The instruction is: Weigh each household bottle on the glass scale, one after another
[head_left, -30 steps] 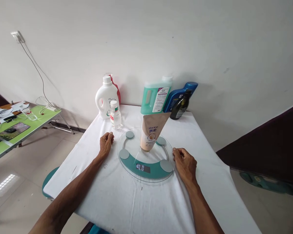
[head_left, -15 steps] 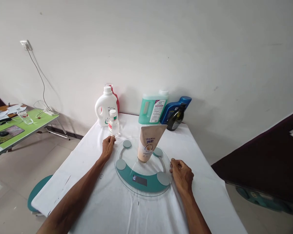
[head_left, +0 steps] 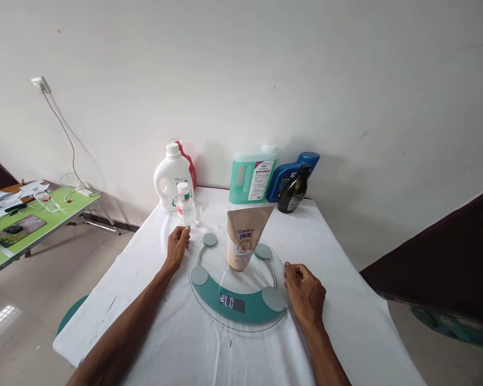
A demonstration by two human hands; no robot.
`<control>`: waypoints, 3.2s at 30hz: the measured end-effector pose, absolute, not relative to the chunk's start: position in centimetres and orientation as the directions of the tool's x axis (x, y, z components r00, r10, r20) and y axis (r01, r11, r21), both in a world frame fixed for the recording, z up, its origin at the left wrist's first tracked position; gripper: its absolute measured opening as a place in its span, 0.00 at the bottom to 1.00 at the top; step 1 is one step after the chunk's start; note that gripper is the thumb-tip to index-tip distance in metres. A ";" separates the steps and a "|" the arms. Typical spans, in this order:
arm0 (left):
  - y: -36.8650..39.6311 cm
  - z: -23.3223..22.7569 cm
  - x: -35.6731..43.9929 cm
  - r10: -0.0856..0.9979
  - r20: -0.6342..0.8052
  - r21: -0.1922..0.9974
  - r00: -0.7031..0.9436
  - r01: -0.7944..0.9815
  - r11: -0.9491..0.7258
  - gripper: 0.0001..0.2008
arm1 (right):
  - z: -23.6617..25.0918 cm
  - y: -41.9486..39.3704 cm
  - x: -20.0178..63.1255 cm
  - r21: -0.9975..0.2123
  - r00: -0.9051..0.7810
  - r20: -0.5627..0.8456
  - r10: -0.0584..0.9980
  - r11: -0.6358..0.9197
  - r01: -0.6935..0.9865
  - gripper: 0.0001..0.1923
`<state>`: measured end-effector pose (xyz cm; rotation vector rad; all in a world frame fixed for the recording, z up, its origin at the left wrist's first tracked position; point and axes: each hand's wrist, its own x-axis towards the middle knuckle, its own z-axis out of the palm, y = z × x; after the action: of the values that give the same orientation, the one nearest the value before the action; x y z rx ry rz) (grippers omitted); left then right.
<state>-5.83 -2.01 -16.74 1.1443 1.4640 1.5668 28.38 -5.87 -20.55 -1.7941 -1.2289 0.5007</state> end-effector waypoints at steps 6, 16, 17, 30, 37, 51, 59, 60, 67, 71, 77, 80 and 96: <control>-4.4 -12.9 -4.5 0.898 0.341 0.940 -0.278 0.089 -0.330 0.26 | -20.2 -5.9 28.1 -0.842 0.411 0.184 0.893 -0.073 0.534 0.20; -4.4 -11.3 1.1 0.916 0.392 0.888 0.091 0.225 -0.402 0.37 | -19.9 -5.6 27.8 -0.845 0.433 0.207 0.877 -0.063 0.532 0.21; -4.0 -11.3 1.5 0.926 0.364 0.898 0.095 0.227 -0.377 0.37 | -19.9 -5.6 27.8 -0.848 0.432 0.205 0.878 -0.062 0.527 0.21; -2.9 -11.2 3.3 0.953 0.066 0.939 0.294 0.305 -0.159 0.19 | -19.7 -5.6 27.8 -0.862 0.438 0.166 0.883 -0.085 0.499 0.23; -3.1 -11.7 4.3 0.960 0.184 0.913 0.211 0.325 -0.247 0.15 | -19.6 -5.7 27.8 -0.865 0.439 0.162 0.884 -0.087 0.494 0.23; 8.2 -7.7 10.6 0.932 0.324 0.918 0.164 0.183 -0.351 0.17 | -20.1 -5.9 28.0 -0.862 0.422 0.169 0.890 -0.074 0.502 0.24; 19.9 -13.6 18.0 0.935 0.338 0.939 0.110 0.024 -0.342 0.19 | -20.6 -6.1 28.0 -0.869 0.431 0.165 0.887 -0.076 0.489 0.25; 20.4 -14.1 18.3 0.934 0.339 0.938 0.111 0.037 -0.345 0.19 | -20.7 -6.1 28.0 -0.868 0.432 0.165 0.887 -0.077 0.490 0.25; 21.5 -15.9 18.9 0.951 0.289 0.938 0.110 0.168 -0.305 0.22 | -20.5 -6.0 28.0 -0.865 0.445 0.138 0.885 -0.111 0.489 0.26; 21.0 -16.1 18.6 0.955 0.271 0.932 0.118 0.215 -0.291 0.25 | -20.0 -6.1 28.2 -0.858 0.426 0.109 0.898 -0.131 0.496 0.24; 19.2 -15.8 16.9 0.912 0.374 0.840 0.167 0.357 -0.409 0.31 | -19.7 -6.0 29.0 -0.814 0.425 0.033 0.905 -0.223 0.536 0.25; 14.9 -14.1 13.7 0.826 0.544 0.716 0.147 0.433 -0.548 0.31 | -19.1 -5.8 29.2 -0.779 0.410 -0.032 0.911 -0.280 0.561 0.25; 5.2 -15.8 -8.4 0.830 0.428 0.855 -0.358 0.457 -0.244 0.47 | -19.3 -5.6 28.9 -0.762 0.427 0.021 0.904 -0.262 0.593 0.23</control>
<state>-8.43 5.20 -15.81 1.5482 1.6912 1.6326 28.89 -5.64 -19.35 -1.9704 -1.2627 0.5581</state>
